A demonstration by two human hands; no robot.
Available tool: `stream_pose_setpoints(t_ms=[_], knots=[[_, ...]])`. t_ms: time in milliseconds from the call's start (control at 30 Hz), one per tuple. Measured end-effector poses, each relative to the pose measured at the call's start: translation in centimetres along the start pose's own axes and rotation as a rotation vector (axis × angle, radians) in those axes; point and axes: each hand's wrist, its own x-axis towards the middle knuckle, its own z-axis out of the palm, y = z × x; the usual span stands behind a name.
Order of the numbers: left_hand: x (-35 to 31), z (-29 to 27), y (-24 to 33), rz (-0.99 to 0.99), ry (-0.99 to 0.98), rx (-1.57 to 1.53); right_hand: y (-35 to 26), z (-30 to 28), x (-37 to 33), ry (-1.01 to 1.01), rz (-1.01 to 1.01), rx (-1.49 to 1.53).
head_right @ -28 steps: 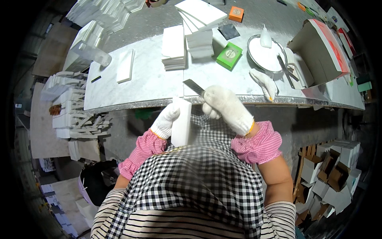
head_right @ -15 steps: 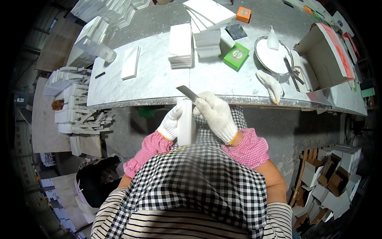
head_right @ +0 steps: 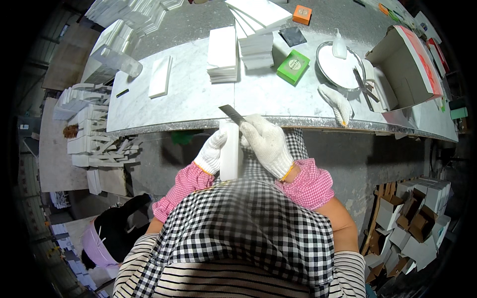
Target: The person repeatedly smooths the edges of white rectangular blocks using a metal file and a green sanding block. They handle the blocks one at a time, filing and sanding multiple edges before stacking them on the table.
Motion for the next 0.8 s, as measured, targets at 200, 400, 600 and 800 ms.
stream_pose_setpoints(t_ms=[200,400,600,800], knots=[[-0.2,-1.1,-0.4,0.044,0.007,-0.096,0.0,0.0,-0.8,-0.09,0.02,-0.031],[-0.2,-2.2,1.6,0.162,0.169,-0.15,0.1,-0.4,-1.5,-0.414,0.143,-0.059],[0.0,0.1,5.2,0.346,0.43,-0.052,2.7,-3.1,0.4,0.076,0.121,-0.15],[-1.7,3.0,8.2,0.392,0.453,0.797,4.6,-5.5,4.5,0.294,-0.375,-0.904]])
